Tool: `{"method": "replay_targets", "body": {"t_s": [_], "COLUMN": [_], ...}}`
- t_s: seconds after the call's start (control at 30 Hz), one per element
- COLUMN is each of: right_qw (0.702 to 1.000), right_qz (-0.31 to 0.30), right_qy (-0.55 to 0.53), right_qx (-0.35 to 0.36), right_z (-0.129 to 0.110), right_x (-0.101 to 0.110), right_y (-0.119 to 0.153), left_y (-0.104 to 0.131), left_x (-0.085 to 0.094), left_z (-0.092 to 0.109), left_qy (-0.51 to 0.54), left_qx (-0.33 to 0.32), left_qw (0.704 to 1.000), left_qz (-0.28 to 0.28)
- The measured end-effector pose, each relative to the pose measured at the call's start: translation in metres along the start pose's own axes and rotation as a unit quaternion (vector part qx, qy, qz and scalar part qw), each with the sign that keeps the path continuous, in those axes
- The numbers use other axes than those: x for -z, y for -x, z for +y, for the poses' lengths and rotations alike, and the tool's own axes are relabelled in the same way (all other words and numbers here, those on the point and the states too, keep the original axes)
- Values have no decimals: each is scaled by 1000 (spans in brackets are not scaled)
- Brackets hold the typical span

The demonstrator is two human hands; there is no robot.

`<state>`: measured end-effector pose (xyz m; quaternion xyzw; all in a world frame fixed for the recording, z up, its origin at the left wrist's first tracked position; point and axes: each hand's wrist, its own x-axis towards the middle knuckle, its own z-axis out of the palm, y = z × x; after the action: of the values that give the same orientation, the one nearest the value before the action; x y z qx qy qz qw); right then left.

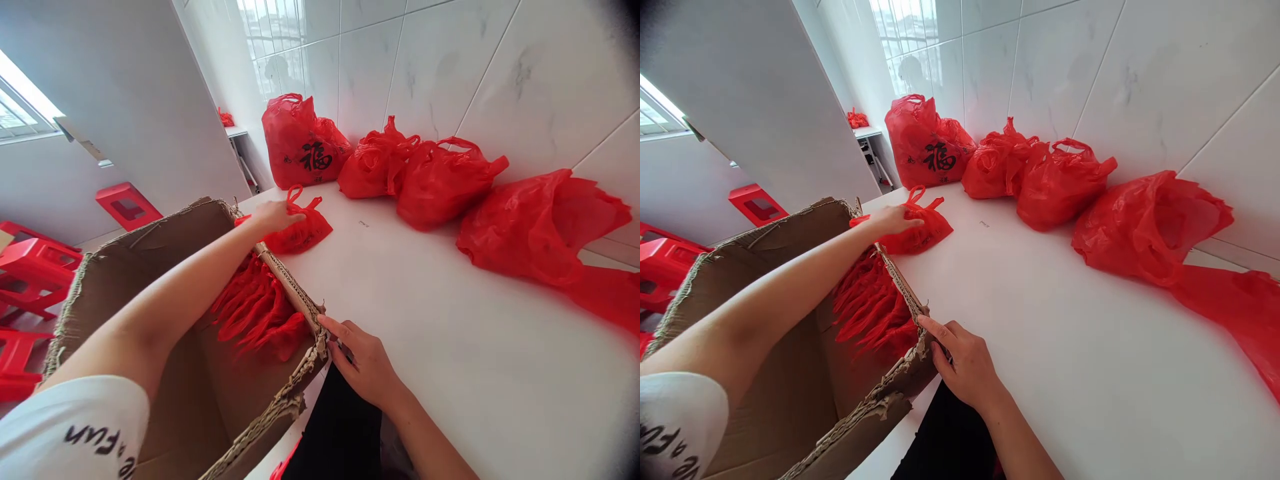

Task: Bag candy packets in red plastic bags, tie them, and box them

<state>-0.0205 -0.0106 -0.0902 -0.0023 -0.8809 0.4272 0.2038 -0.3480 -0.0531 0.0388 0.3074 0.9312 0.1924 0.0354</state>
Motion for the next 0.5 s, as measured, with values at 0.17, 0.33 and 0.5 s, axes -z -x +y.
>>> {"method": "replay_targets", "body": {"t_s": [0.17, 0.33, 0.5], "right_qw": [1000, 1000, 1000], "right_qz": [1, 6, 7], "right_qy": [13, 6, 5], "right_qx": [-2, 5, 7], "right_z": [0, 1, 2], "right_x": [1, -1, -1], "right_y": [0, 0, 0], "left_y": [-3, 48, 126], "left_x": [-20, 35, 54], "left_z": [6, -19, -80], "left_qy": [94, 312, 512], "left_qx": [-11, -38, 65], "left_qw": [994, 946, 842], "left_qz": [-54, -79, -158]}}
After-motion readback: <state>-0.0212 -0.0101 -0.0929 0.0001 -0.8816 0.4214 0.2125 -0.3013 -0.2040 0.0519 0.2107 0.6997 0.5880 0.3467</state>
